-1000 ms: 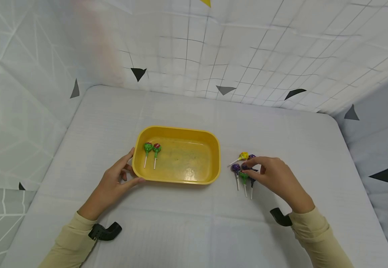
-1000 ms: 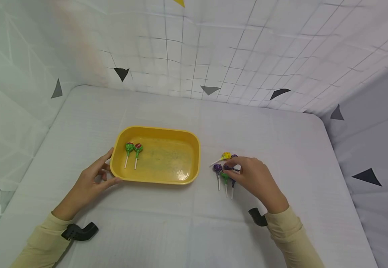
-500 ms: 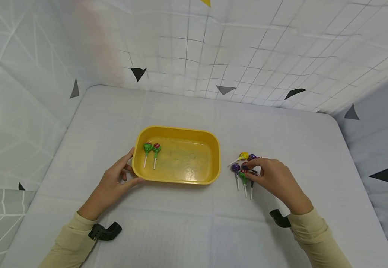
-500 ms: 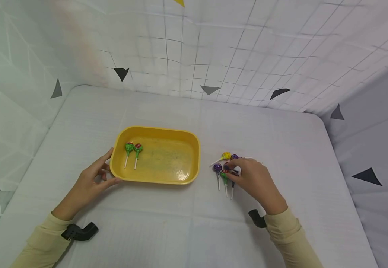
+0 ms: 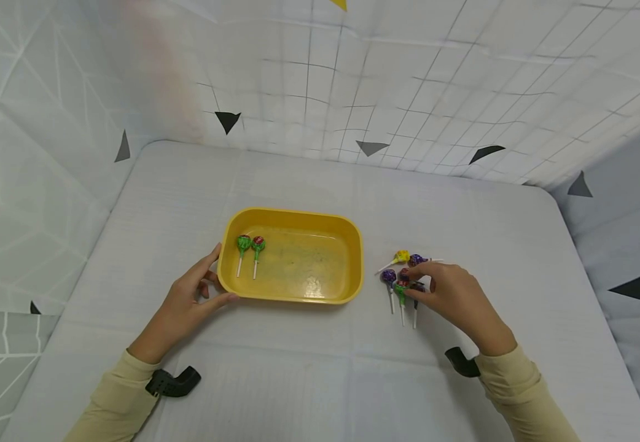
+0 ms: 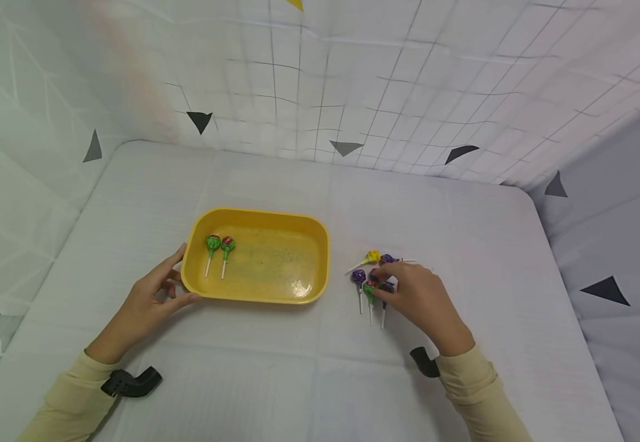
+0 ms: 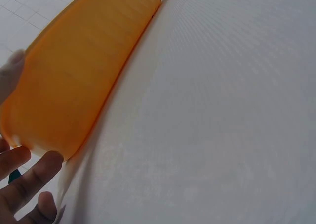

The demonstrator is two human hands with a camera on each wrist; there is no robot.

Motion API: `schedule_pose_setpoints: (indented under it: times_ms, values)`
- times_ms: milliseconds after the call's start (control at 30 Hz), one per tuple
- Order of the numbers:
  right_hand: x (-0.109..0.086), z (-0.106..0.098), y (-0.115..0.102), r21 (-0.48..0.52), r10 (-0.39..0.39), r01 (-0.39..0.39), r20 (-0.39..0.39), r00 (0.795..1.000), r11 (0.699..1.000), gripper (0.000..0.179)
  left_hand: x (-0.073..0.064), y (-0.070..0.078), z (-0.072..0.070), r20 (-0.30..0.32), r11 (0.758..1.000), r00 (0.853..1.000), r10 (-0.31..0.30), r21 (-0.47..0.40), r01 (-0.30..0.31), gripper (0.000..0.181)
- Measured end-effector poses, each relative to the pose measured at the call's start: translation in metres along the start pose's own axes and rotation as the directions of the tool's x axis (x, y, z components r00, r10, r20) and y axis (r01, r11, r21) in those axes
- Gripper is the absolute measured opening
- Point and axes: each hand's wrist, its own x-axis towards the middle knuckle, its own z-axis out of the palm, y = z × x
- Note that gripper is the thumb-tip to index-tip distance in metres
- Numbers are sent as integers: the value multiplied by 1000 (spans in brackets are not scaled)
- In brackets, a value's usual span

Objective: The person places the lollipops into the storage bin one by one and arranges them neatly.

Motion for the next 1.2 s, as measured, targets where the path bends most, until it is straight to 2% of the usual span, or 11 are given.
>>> schedule_pose_setpoints:
  times_ms: [467, 1200]
  values:
    - [2, 13, -1, -15, -3, 4, 51, 999, 1000, 32, 0, 0, 0, -1, 1000, 1000, 3, 4, -3, 98]
    - [2, 8, 0, 21, 9, -11, 53, 999, 1000, 29, 0, 1, 0, -3, 1000, 1000, 12, 0, -12, 98]
